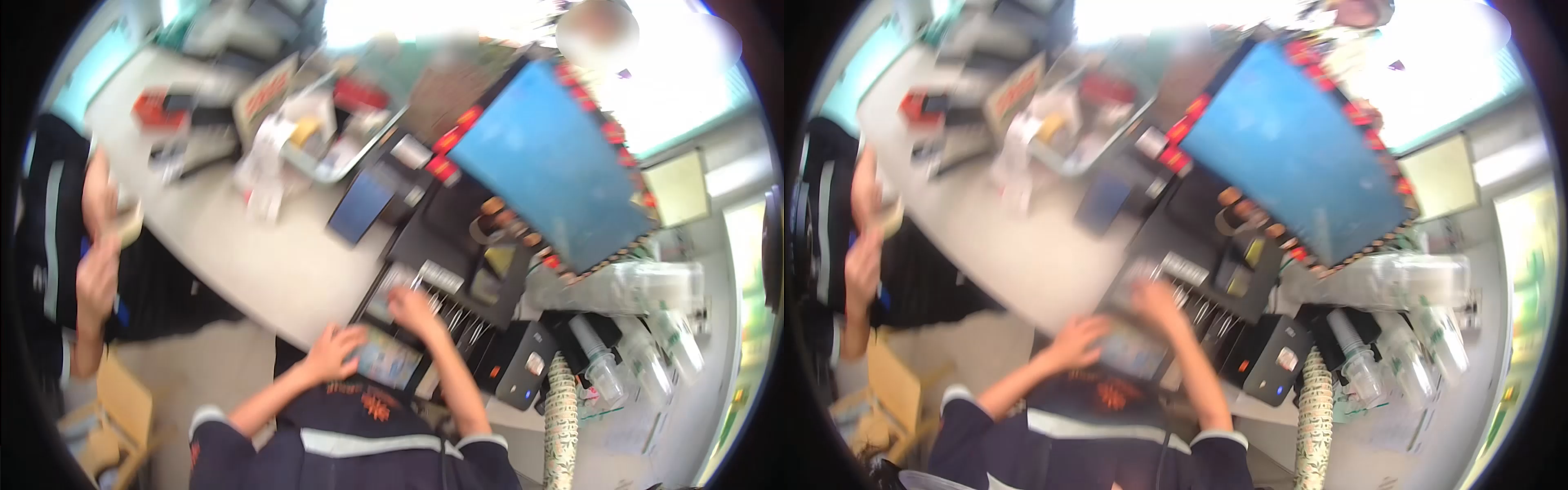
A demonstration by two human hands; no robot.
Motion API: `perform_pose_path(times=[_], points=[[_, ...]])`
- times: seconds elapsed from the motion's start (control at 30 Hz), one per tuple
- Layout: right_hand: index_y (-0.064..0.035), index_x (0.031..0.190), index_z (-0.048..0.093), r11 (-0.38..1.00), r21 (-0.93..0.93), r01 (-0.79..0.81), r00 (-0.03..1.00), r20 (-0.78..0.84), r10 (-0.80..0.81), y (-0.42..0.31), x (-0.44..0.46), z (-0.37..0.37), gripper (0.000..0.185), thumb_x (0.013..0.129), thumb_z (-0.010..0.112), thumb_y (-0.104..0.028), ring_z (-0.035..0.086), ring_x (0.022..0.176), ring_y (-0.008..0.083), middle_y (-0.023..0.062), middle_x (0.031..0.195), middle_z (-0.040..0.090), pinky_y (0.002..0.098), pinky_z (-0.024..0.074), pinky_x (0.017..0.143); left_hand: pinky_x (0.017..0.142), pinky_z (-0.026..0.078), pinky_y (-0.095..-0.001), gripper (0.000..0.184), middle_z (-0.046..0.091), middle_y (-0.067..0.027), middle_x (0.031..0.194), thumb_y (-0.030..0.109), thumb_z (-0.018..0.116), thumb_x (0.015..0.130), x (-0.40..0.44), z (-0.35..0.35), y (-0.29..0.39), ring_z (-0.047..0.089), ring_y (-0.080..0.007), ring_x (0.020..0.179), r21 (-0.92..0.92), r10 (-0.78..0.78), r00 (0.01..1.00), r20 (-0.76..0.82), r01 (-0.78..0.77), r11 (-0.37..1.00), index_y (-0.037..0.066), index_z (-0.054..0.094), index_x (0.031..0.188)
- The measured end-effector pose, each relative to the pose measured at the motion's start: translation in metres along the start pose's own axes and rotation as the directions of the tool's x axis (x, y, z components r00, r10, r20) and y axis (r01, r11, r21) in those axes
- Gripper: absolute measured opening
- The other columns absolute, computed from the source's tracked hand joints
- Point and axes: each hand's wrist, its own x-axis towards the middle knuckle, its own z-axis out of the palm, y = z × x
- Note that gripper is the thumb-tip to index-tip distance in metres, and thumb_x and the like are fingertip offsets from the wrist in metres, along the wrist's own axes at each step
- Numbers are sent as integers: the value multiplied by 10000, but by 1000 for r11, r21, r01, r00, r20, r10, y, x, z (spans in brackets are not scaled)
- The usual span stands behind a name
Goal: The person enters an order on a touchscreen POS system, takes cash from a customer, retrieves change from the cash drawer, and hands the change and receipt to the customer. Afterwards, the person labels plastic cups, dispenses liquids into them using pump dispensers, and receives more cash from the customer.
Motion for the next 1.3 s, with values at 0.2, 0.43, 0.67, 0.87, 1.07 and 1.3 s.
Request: perform_pose_path(times=[0.2,0.43,0.67,0.87,1.07,1.3], points=[[-103,863,565,996,-11,91,973,-211,-92,12,-11,26,186,687,586,-159,570,792,264,83,826,596,396,373,782,799,376,-367,367,522,-47,1136,222,623,642,12,-2,-2,497,-257,953,-30,5,999,53,-4,1000,154,608,1003],[-126,973,610,997,-19,81,957,-277,-83,22,-8,38,362,716,613,-381,532,1021,260,110,1085,579,409,354,895,782,383,-376,357,532,-82,1091,217,621,635,23,-4,-4,495,-278,905,77,121,992,41,-124,989,126,604,980],[-183,845,601,990,27,142,973,-186,-134,12,-17,27,254,775,564,-424,523,1002,267,92,1107,560,420,285,936,844,375,-480,306,499,-150,1121,111,600,654,15,10,-8,475,-368,974,22,47,999,16,-47,999,96,590,959],[-157,874,577,983,108,150,988,-61,-145,6,-24,28,254,804,548,-399,530,981,214,28,998,580,444,270,926,878,358,-471,325,491,-135,1168,110,596,656,18,6,-4,471,-371,1012,31,-10,998,68,8,999,136,604,980],[-104,918,583,982,87,166,972,-185,-148,-8,-30,24,310,812,548,-393,560,892,223,47,925,600,349,376,820,893,363,-443,278,486,-118,1190,116,589,702,24,4,-10,454,-364,1082,8,5,996,92,-5,1000,152,617,977],[-82,847,607,976,116,183,942,-306,-140,-6,-33,43,221,793,569,-293,576,818,279,83,851,615,387,437,724,883,394,-450,419,424,-162,1230,123,577,713,34,3,-3,426,-381,1086,90,-65,970,235,45,995,53,502,1120]])
